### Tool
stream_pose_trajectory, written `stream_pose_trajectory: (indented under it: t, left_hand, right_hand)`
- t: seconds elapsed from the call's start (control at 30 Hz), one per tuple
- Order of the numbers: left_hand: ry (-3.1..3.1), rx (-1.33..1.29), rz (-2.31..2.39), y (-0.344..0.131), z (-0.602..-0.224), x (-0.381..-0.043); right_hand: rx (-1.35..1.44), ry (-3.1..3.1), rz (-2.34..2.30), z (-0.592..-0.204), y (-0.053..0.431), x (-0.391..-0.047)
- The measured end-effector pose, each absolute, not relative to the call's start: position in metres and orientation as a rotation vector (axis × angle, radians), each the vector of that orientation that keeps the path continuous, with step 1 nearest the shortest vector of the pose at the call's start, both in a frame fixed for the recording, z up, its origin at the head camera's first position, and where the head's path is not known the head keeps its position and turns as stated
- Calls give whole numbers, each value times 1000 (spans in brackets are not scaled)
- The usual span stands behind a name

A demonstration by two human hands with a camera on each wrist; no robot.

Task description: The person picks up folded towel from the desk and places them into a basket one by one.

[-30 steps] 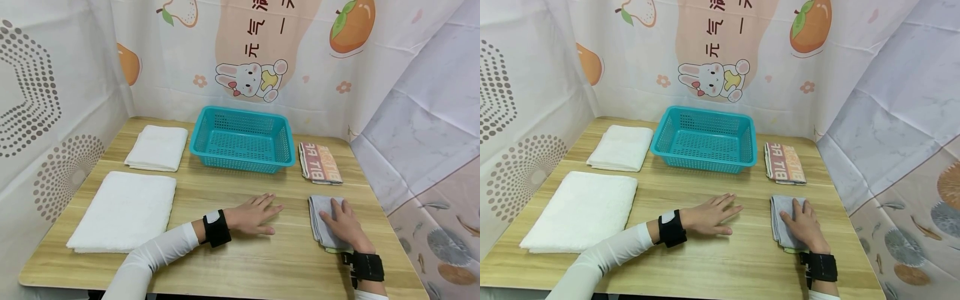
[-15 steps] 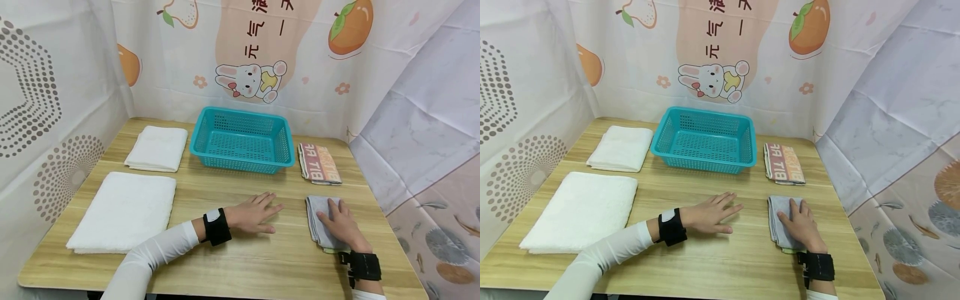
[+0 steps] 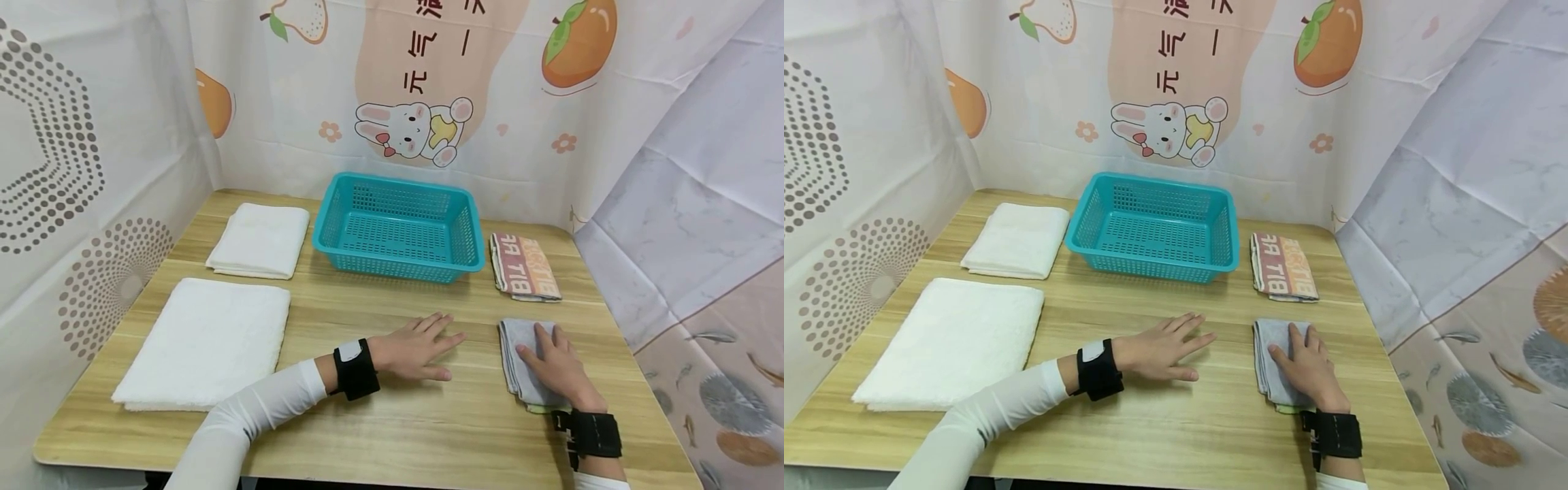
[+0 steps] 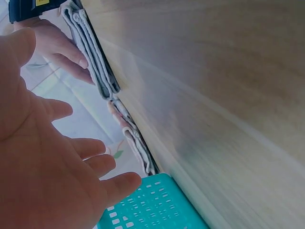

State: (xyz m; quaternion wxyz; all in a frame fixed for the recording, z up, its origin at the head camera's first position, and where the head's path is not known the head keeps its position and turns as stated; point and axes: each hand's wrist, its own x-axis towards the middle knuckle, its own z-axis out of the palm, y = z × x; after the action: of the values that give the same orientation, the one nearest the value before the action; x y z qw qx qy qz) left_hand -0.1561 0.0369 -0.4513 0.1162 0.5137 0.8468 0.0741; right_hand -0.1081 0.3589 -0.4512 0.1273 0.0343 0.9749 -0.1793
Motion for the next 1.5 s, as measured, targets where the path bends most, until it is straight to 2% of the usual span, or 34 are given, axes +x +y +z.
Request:
stream_pose_trajectory:
  t: [1.5]
  left_hand:
    - [2463,1517,233,40,-452,-152]
  right_hand:
    - [86,2884,-487,-451,340,-106]
